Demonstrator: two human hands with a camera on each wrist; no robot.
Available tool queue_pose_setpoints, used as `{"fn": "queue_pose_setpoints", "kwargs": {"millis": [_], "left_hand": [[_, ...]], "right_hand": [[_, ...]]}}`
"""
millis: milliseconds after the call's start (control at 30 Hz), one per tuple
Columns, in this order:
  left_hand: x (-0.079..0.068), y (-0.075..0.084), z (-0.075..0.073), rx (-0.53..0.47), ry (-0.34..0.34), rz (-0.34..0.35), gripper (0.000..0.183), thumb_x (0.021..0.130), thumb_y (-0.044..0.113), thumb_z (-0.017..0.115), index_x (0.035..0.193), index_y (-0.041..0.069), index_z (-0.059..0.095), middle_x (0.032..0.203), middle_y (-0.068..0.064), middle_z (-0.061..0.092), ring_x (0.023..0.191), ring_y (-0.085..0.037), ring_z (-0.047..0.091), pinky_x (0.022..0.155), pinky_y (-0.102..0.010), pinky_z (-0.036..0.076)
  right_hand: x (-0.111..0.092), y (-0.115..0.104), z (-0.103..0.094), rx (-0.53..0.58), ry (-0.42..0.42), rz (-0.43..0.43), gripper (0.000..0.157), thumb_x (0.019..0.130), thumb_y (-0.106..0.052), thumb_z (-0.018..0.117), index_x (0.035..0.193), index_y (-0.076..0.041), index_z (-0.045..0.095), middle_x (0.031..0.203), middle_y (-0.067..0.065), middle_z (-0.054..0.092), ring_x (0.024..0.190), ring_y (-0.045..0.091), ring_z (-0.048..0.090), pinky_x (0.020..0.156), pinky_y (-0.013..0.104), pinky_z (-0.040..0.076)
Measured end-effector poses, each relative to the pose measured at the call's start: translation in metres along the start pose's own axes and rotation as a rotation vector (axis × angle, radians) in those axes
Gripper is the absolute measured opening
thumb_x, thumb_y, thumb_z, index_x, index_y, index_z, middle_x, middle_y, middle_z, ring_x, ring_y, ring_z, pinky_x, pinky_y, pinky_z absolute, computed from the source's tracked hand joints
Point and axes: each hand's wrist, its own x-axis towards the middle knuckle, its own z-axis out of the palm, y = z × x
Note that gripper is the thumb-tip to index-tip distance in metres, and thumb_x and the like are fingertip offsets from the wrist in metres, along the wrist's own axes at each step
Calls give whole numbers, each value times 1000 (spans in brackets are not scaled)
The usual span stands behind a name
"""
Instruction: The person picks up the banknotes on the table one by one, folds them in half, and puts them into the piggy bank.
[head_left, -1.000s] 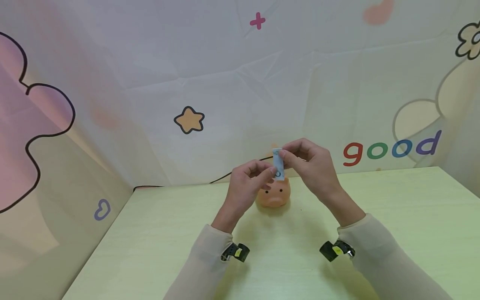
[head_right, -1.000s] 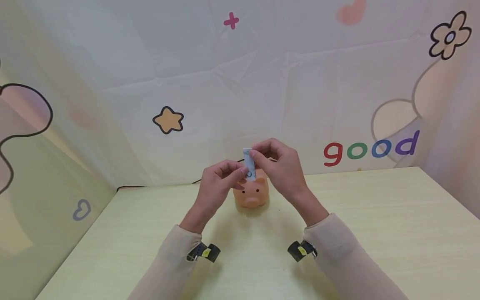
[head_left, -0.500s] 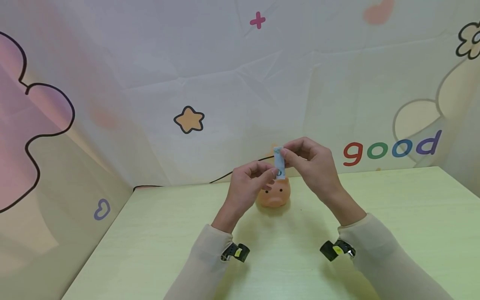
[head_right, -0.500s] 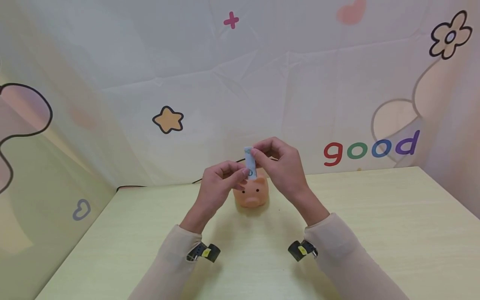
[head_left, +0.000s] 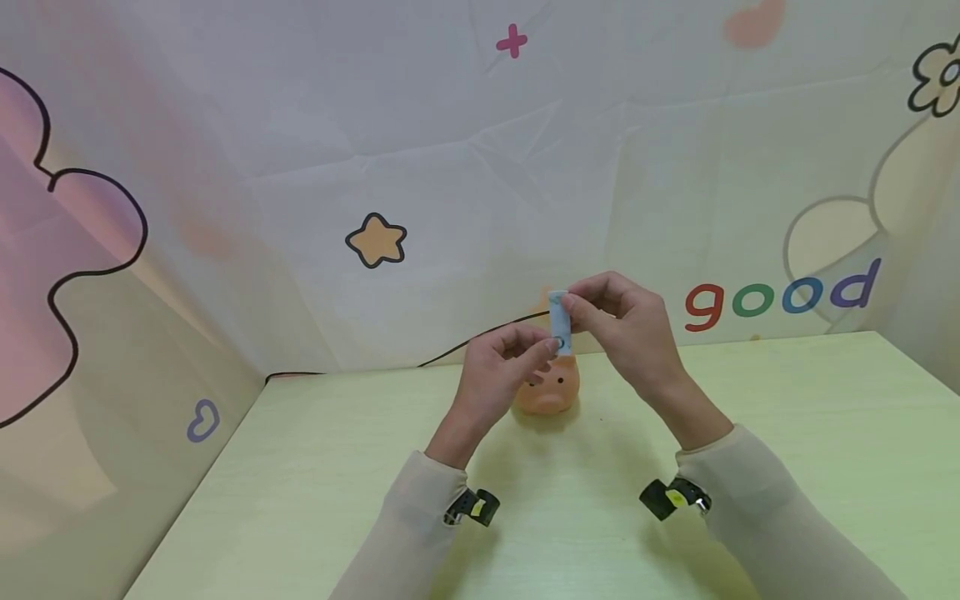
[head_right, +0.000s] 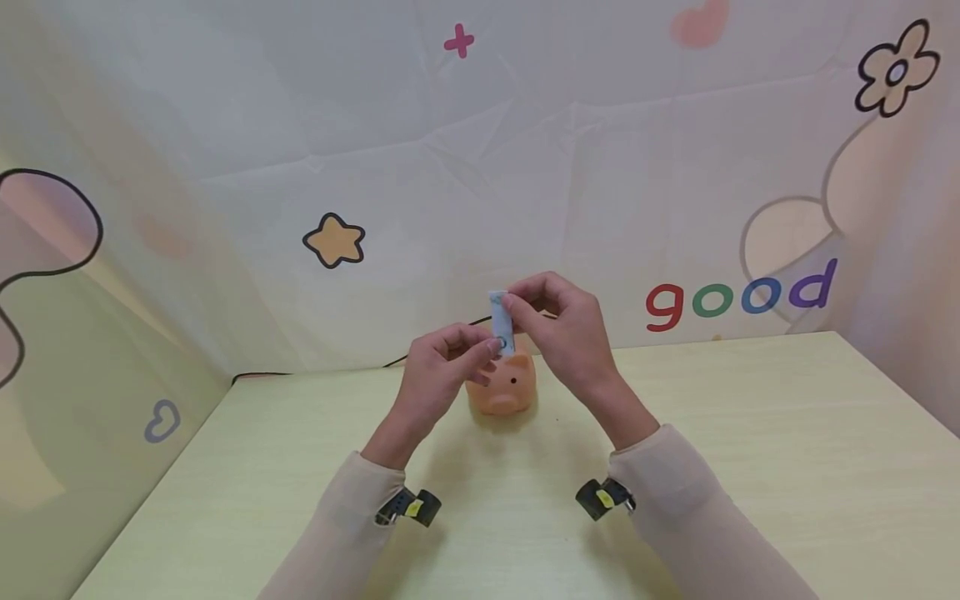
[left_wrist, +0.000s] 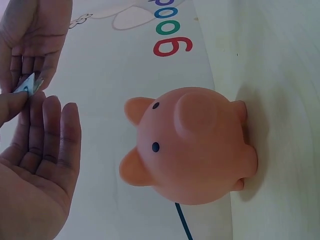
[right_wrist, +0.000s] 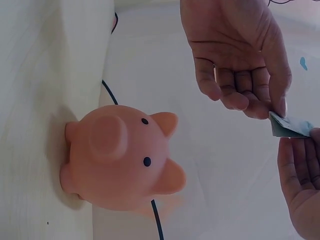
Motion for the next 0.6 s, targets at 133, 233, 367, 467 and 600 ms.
{"fn": "queue_pose_setpoints", "kwargs": {"millis": [133,233,367,467,600], "left_hand": [[0,-1,1,2,0,1,16,100,9,74,106,-5,75,91,-6,74,81,-29,71,69,-31,64],[0,-1,0,17,7,17,15,100,10,74,104,-5,75,90,-6,74,81,-28,71,69,-32,64],[0,-1,0,43,13,34,14,100,10,74,101,-4,75,89,-6,73,78,-21,70,68,-34,64],[0,-1,0,42,13,30,15,100,10,74,102,-4,75,89,-6,73,79,-25,71,68,-34,64],[0,-1,1,21,6,7,15,100,10,75,103,-4,76,90,-7,75,82,-34,72,68,-33,64]], "right_hand": [[0,0,0,-1,-1,3,19,103,-10,72,112,7,69,101,15,73,83,17,74,83,26,62],[0,0,0,12,-8,11,19,103,-10,72,111,7,69,101,15,73,83,17,74,84,27,62],[0,-1,1,20,-12,16,19,103,-10,72,111,7,68,101,15,73,83,18,75,84,28,63],[0,0,0,15,-8,13,19,103,-10,72,111,7,69,101,15,73,82,18,75,84,28,63],[0,0,0,4,-3,11,19,103,-10,72,111,7,69,100,14,73,81,17,75,83,27,62]]}}
